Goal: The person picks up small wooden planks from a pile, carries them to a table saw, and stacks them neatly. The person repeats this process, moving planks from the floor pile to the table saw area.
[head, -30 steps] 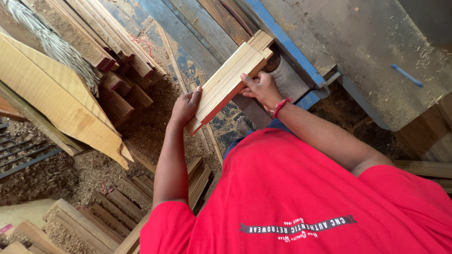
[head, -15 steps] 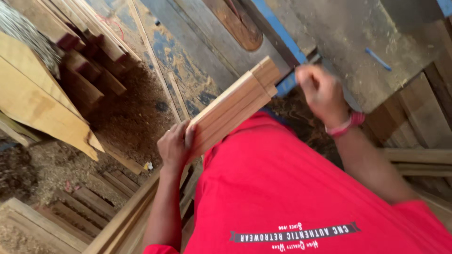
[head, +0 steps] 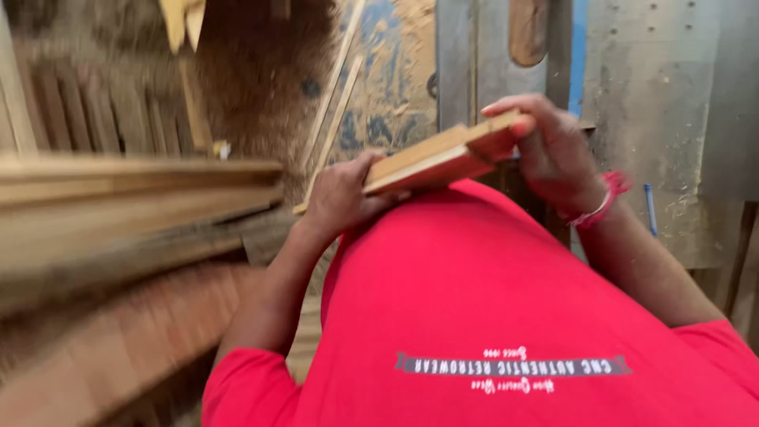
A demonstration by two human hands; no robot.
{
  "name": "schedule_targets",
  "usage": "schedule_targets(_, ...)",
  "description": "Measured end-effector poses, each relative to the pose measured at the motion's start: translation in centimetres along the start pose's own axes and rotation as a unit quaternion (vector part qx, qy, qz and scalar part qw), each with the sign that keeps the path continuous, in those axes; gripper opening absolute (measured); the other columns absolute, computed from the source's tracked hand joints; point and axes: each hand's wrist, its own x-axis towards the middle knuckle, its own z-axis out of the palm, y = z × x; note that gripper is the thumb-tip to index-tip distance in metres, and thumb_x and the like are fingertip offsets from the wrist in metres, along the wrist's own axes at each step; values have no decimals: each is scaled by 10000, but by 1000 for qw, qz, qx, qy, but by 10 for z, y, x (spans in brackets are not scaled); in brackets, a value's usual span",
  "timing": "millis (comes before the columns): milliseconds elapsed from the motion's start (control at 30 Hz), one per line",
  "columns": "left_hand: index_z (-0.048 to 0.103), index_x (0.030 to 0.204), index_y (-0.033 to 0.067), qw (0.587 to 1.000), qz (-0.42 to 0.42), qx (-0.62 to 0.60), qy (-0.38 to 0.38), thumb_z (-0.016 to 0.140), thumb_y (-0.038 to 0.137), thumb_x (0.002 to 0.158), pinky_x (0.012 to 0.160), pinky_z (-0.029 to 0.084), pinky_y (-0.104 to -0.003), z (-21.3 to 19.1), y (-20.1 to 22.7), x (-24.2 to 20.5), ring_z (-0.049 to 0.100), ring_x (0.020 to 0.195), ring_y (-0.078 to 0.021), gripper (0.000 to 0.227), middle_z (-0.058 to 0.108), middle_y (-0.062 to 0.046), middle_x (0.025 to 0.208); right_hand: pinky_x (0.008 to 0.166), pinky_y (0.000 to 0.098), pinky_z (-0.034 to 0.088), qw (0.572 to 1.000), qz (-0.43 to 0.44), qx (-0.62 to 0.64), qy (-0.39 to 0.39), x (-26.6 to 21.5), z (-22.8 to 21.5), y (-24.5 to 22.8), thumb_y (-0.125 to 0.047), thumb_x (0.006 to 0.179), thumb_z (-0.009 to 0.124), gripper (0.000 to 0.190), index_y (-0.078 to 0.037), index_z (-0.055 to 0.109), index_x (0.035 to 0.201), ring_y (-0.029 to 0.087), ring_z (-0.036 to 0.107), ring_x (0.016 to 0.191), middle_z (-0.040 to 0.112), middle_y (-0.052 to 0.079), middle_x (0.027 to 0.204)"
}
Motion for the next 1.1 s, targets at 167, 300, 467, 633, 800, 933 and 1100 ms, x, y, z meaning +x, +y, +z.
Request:
schedule_targets(167, 621, 928, 78, 988, -42, 97, 117, 848, 519, 809, 618, 561, -419, 72, 57, -92, 714, 665, -295, 509, 727, -109, 825, 911, 288, 546, 987, -131, 10, -91, -52, -21, 2, -382, 1219, 423, 400, -23, 597, 1198, 170, 687, 1039, 688, 121, 1147)
schedule_targets(300, 634, 1035, 86, 971, -67, 184, 141, 787, 271, 896, 632, 534, -421, 114, 91, -164, 701, 703, -302, 277, 727, -112, 884, 835, 281, 537, 983, 34, 115, -140, -123, -13, 9, -380, 1225, 432, 433, -35, 645, 1072, 171, 624, 865, 685, 92, 1004)
schedule_targets(467, 650, 1083, 97, 950, -110, 261, 135, 728, 142, 940, 688, 545, -440, 140, 119, -225, 696, 713, -320, 169, 696, -107, 831, 931, 313, 563, 928, 167, 304, -135, -133, -9, -10, -297, 1182, 408, 367, -90, 686, 1062, 176, 697, 963, 718, 74, 1021)
schedule_targets(633, 658, 1155, 69, 926, -358, 89, 83, 785, 636, 808, 695, 579, -452, 151, 122, -263, 734, 765, -336, 677, 745, -175, 835, 980, 302, 470, 984, -20, 177, -10, -96, 38, 2, -182, 1136, 509, 313, -21, 483, 1403, 146, 556, 1074, 632, 101, 1288)
schedule_targets(800, 641, 1234, 33, 886, -458, -8, 71, 784, 728, 708, 786, 572, -486, 136, 102, -332, 726, 888, -367, 884, 733, -237, 946, 1143, 356, 518, 961, -155, 142, -182, -114, 86, -33, -193, 1184, 569, 228, 21, 609, 1250, 193, 637, 1305, 661, 142, 1368)
schedule_targets(933, 707, 1092, 33, 892, -435, -84, 92, 755, 754, 682, 815, 577, -447, 131, 73, -406, 746, 905, -324, 832, 749, -186, 993, 1001, 380, 519, 878, -296, 107, -359, -120, 166, -88, -214, 1158, 594, 331, 60, 590, 1345, 205, 645, 1182, 675, 185, 1261)
schedule_targets(1100, 710, 1049, -8, 920, -357, 48, 154, 844, 752, 682, 807, 553, -480, 131, 58, -523, 697, 904, -349, 855, 723, -194, 1002, 736, 327, 513, 828, -219, -2, -517, -172, 269, -104, -327, 1112, 674, 360, 21, 685, 1201, 124, 615, 841, 673, 66, 905)
